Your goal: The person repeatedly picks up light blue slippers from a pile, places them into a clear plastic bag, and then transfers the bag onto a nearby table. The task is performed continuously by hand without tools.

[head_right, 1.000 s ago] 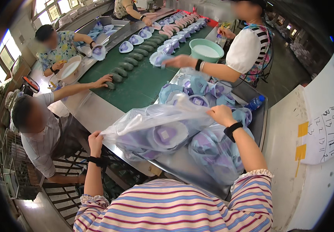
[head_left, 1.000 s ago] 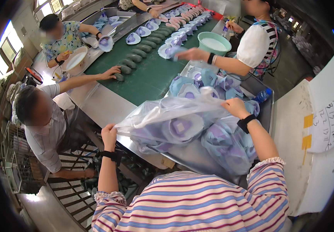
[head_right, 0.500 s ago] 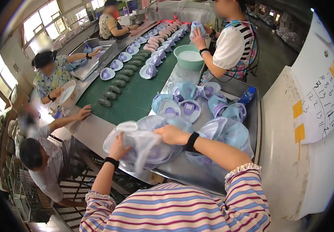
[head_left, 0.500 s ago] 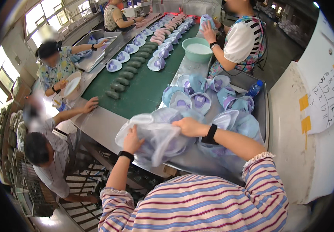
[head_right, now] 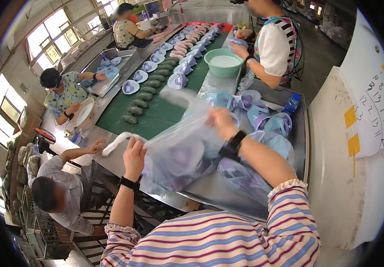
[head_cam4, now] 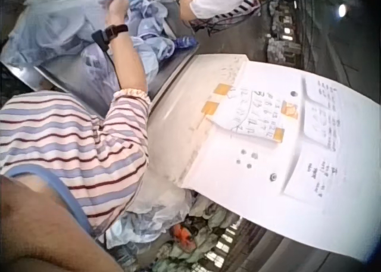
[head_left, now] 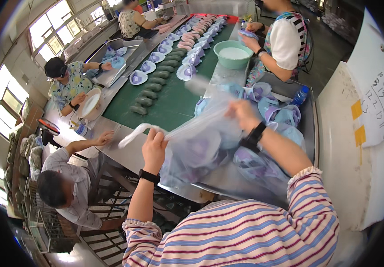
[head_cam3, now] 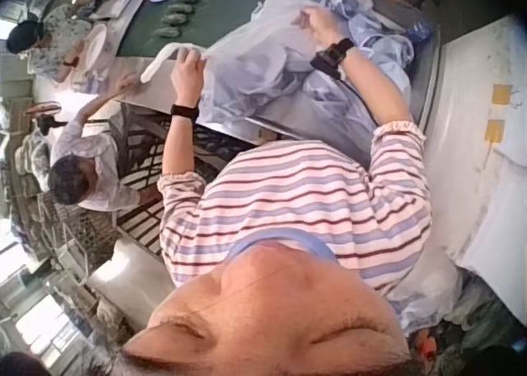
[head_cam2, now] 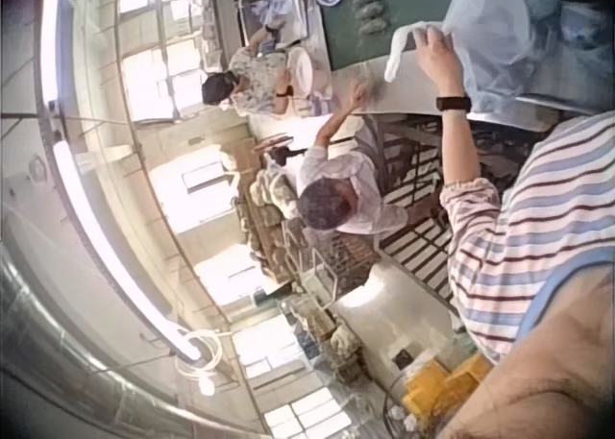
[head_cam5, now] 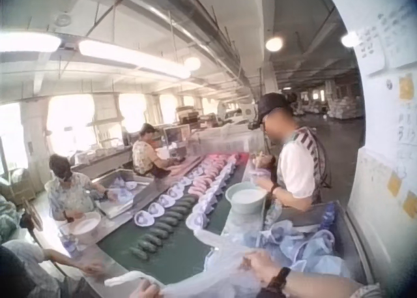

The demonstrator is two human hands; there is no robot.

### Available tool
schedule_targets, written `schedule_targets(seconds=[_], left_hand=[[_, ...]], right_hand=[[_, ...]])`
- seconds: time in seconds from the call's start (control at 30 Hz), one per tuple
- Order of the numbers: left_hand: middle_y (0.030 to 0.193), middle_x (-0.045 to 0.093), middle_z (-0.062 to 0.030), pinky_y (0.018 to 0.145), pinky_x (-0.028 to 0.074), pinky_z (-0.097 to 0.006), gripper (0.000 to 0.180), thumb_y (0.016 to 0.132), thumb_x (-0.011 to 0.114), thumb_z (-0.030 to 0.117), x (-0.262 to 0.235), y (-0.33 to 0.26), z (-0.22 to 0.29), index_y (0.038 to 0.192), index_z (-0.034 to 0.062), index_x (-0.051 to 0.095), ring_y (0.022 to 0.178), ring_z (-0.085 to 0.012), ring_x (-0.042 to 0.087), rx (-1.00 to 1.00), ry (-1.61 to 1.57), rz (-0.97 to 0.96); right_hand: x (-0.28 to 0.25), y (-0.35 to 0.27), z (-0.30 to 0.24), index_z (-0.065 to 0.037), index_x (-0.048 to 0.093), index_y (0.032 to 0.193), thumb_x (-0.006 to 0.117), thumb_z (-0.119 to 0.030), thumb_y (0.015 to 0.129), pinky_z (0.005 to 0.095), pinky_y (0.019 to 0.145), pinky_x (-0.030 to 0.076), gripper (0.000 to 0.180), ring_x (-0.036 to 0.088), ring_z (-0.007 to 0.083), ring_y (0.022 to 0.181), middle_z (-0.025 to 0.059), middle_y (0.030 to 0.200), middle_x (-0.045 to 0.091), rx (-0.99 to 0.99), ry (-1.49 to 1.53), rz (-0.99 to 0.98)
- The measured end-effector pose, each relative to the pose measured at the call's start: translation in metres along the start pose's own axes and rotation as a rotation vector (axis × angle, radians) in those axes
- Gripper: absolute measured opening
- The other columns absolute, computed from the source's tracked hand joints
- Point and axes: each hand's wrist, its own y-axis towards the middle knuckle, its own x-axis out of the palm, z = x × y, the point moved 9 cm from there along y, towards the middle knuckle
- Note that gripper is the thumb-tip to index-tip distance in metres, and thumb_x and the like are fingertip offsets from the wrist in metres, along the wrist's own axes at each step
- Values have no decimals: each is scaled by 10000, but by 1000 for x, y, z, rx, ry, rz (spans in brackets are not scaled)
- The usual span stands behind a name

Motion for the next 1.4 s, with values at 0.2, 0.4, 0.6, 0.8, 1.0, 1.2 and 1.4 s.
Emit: schedule_targets(seconds=[0.2, 0.4, 0.6, 0.8, 1.0, 1.2, 1.4], left_hand=[[970, 558, -135, 702, 467, -396, 247, 626, 747, 190, -53, -40, 50, 628, 49, 544, 924, -315, 562, 364, 227, 128], [912, 610, -186, 813, 471, -435, 405, 716, 713, 343, 40, -232, -181, 1051, 122, 659, 999, -374, 561, -566, -67, -683], [1040, 584, -153, 802, 474, -403, 407, 731, 679, 185, -28, -121, -29, 1128, 144, 598, 935, -316, 580, 14, 308, -100], [1300, 454, -171, 987, 368, -437, 609, 719, 719, 269, 109, -109, 23, 1243, 54, 495, 1205, -348, 421, 249, 74, -420], [1378, 404, -174, 1073, 183, -589, 667, 734, 692, 436, 127, -72, -53, 1245, 52, 502, 1373, -421, 175, -85, 195, -491], [804, 576, -74, 698, 484, -369, 83, 708, 574, 147, 103, -123, 20, 656, 83, 583, 791, -257, 581, 652, 175, -534], [942, 571, -97, 718, 499, -418, 138, 762, 612, 188, 94, -248, -35, 860, 92, 596, 789, -290, 625, 351, 261, -1156]], right_hand=[[-74, -11, -66, -62, 607, 743, 571, -247, 870, 383, 574, 463, 227, 632, 214, 621, 71, 627, 632, -378, -750, 11], [-110, -48, 25, -112, 667, 874, 572, -204, 791, 436, 706, 489, 156, 623, 347, 828, 133, 795, 654, -129, -1732, -281], [20, -88, -79, -10, 594, 869, 495, 65, 670, 422, 782, 474, 235, 563, 377, 944, 177, 984, 601, -845, -1271, -178], [172, -173, 13, -38, 605, 886, 533, -93, 698, 391, 710, 498, 209, 603, 296, 842, 129, 897, 599, -992, -1209, -916], [75, -52, 57, -20, 503, 1202, 555, -159, 780, 422, 796, 488, 447, 580, 319, 971, 212, 1196, 518, -751, -1905, -398], [14, -18, 37, -3, 318, 1377, 809, -325, 557, 428, 1000, 381, 1008, 489, 421, 1155, 281, 1325, 438, -146, -1783, -776], [-106, -35, 69, -112, 448, 1320, 828, -418, 520, 377, 956, 418, 937, 524, 331, 1151, 194, 1238, 553, 302, -2039, -1014]])
